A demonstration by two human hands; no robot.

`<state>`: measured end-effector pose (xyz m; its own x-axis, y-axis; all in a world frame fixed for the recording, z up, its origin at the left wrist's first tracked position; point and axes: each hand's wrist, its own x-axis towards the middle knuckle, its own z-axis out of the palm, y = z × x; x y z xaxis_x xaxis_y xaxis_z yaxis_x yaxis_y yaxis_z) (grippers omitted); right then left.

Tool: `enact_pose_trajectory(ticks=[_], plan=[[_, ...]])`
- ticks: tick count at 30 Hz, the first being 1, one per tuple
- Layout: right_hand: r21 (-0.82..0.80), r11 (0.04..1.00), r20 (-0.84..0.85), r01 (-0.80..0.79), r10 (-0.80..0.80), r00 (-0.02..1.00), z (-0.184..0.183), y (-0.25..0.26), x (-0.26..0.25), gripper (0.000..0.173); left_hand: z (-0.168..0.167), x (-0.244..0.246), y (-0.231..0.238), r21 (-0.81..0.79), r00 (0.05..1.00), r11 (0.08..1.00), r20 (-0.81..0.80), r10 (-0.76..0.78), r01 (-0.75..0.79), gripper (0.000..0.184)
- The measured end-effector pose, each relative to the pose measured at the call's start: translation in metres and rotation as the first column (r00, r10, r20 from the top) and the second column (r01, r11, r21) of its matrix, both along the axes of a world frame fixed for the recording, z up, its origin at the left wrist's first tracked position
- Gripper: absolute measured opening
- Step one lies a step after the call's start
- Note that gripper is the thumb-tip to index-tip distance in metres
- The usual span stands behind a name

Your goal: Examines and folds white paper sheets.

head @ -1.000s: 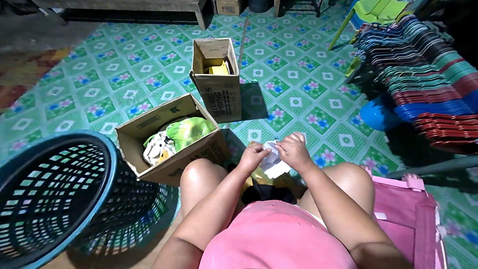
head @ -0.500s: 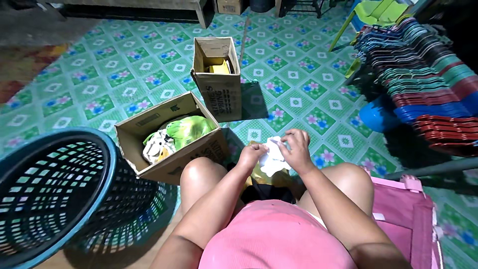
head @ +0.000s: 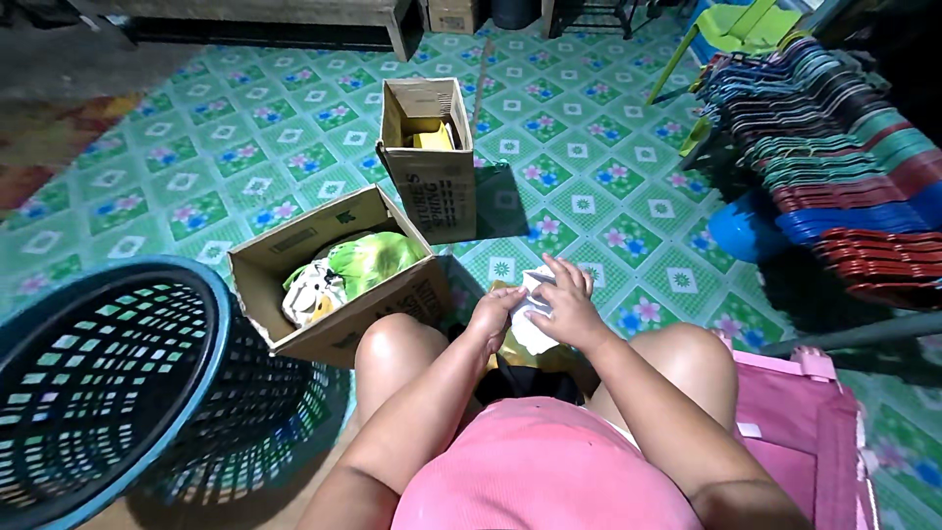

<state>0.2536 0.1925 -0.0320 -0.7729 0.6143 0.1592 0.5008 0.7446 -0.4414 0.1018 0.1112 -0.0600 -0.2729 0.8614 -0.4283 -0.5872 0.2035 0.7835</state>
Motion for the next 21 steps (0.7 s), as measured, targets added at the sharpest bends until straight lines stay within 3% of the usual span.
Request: enact_pose_trajectory(ticks=[2, 4, 7, 11, 16, 18, 21], plan=[[-0.032, 0.999, -0.02, 0.016, -0.017, 1.0, -0.001, 0.0, -0.002, 0.022, 0.001, 0.001, 0.0, 0.018, 1.0, 1.0, 0.022, -0.015, 0.015, 0.024], [-0.174, 0.984, -0.086, 0.028, -0.043, 0.995, -0.001, 0.005, -0.001, 0.019, 0.002, 0.002, 0.0, 0.022, 0.999, 0.999, 0.033, -0.031, 0.03, 0.025], [-0.397, 0.917, -0.189, 0.033, -0.117, 0.975, -0.001, 0.013, 0.0, 0.015, 0.003, 0.001, 0.0, 0.035, 0.998, 0.998, 0.05, -0.05, 0.048, 0.026], [-0.581, 0.814, -0.336, 0.003, -0.244, 0.91, 0.001, 0.016, 0.004, 0.011, 0.002, 0.001, 0.0, 0.043, 0.999, 0.999, 0.031, 0.009, -0.01, 0.026], [-0.806, 0.592, -0.441, -0.012, -0.587, 0.679, 0.002, 0.025, 0.008, 0.005, -0.006, -0.002, 0.004, -0.004, 0.979, 0.979, -0.033, 0.203, -0.203, 0.027], [-0.885, 0.465, -0.384, 0.002, -0.734, 0.56, 0.001, 0.029, 0.007, 0.007, -0.007, -0.002, 0.006, -0.011, 0.963, 0.965, -0.058, 0.261, -0.262, 0.027], [-0.948, 0.316, -0.261, 0.029, -0.829, 0.494, -0.001, 0.029, 0.005, 0.011, -0.007, -0.002, 0.007, 0.004, 0.942, 0.95, -0.122, 0.311, -0.313, 0.027]])
